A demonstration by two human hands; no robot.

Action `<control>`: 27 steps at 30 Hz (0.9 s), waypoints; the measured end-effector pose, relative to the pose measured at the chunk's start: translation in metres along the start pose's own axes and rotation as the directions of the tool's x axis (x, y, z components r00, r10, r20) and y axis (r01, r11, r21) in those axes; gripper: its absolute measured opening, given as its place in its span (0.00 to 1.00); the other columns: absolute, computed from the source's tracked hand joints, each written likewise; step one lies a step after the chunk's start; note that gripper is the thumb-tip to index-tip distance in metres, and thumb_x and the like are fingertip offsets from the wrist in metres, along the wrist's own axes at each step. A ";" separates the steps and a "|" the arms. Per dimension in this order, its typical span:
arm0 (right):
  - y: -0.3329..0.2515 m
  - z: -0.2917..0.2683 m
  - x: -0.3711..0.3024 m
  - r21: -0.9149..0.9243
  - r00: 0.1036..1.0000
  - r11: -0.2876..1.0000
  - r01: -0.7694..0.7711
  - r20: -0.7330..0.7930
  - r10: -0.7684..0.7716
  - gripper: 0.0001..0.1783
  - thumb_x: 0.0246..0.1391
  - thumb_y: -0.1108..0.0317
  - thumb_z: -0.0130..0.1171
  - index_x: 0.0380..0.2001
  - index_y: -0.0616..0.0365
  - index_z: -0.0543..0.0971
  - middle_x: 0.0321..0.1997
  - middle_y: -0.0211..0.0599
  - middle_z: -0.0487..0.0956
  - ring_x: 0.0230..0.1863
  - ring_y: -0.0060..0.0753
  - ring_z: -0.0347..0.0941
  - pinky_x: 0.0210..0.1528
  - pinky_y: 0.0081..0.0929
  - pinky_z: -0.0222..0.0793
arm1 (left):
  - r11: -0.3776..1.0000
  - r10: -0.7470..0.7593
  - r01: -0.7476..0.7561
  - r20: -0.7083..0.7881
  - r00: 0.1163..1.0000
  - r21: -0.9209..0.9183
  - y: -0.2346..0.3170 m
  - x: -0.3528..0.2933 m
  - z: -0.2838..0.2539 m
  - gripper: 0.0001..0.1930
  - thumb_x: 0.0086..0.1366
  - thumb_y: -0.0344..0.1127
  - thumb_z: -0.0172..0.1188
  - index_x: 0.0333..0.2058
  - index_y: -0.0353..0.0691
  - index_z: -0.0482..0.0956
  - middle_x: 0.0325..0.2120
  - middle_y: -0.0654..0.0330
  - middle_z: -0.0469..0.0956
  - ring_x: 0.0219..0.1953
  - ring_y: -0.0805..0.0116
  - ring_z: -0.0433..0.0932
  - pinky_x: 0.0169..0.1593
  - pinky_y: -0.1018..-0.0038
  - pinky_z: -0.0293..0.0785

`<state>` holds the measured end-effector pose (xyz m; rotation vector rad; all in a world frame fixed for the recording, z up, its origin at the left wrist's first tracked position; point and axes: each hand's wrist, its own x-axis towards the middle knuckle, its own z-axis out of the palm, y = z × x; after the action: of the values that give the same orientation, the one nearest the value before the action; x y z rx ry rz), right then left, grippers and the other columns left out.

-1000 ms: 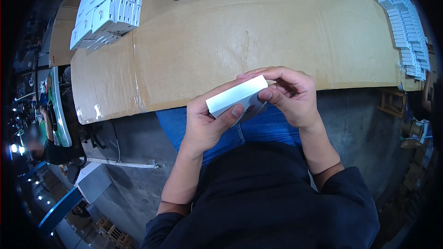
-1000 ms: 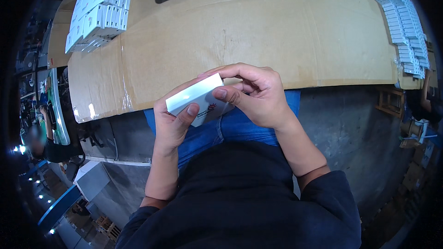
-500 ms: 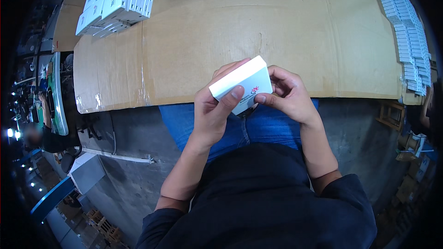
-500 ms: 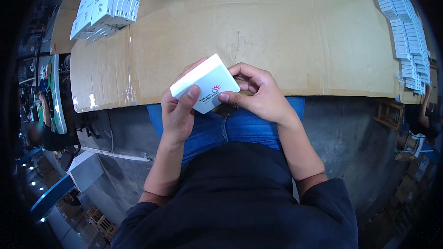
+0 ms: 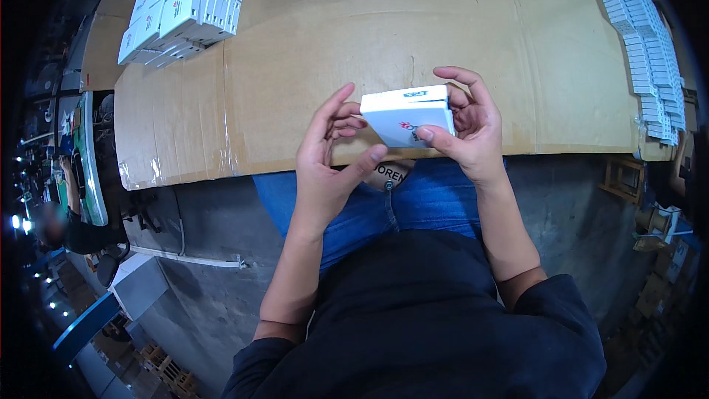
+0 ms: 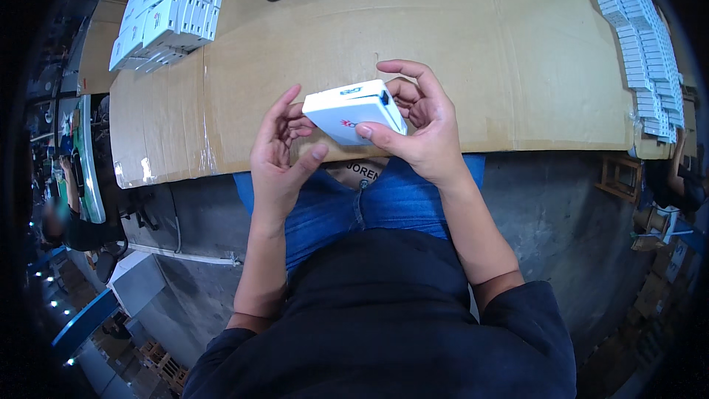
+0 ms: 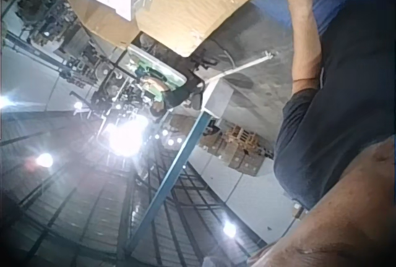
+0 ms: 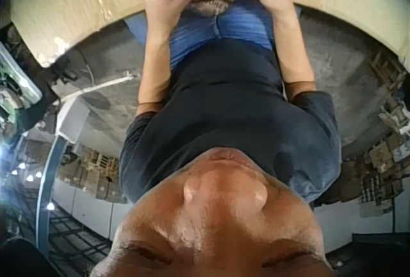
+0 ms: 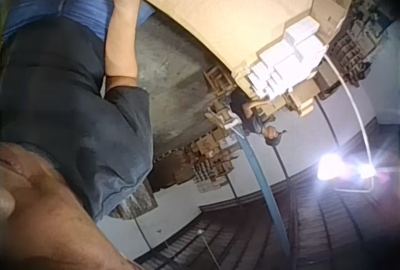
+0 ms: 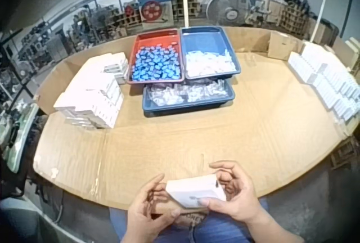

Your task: The recorder packages a small electronic component by placing it in a plastic bag and then into a white cardboard box.

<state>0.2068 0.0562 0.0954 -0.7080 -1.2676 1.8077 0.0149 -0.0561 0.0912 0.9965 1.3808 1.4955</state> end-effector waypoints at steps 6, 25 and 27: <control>0.009 0.006 -0.003 -0.074 1.000 0.997 -0.010 0.024 0.012 0.41 0.48 0.76 0.80 0.63 0.65 0.69 0.49 0.42 0.83 0.51 0.29 0.82 0.57 0.27 0.79 | 0.974 -0.177 0.178 0.015 0.984 -0.139 -0.007 0.001 0.005 0.30 0.63 0.26 0.74 0.61 0.31 0.71 0.46 0.55 0.82 0.49 0.71 0.82 0.53 0.75 0.78; 0.007 0.004 -0.007 -0.317 0.951 0.931 0.183 0.299 -0.085 0.23 0.49 0.73 0.79 0.49 0.66 0.83 0.47 0.41 0.87 0.49 0.29 0.83 0.54 0.27 0.77 | 0.961 0.063 -0.011 0.181 0.981 -0.276 -0.010 -0.004 -0.007 0.21 0.63 0.28 0.71 0.55 0.31 0.80 0.57 0.44 0.81 0.62 0.56 0.79 0.65 0.64 0.76; 0.009 0.003 -0.007 -0.317 0.946 0.925 0.208 0.305 -0.108 0.23 0.48 0.73 0.79 0.48 0.67 0.84 0.46 0.42 0.87 0.48 0.30 0.84 0.52 0.27 0.77 | 0.958 0.077 -0.023 0.180 0.981 -0.285 -0.011 -0.005 -0.005 0.21 0.64 0.28 0.71 0.54 0.31 0.80 0.57 0.44 0.81 0.62 0.56 0.79 0.65 0.64 0.76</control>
<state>0.2054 0.0474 0.0883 -0.5223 -1.8117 1.6069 0.0124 -0.0624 0.0798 0.9700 0.9824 1.5401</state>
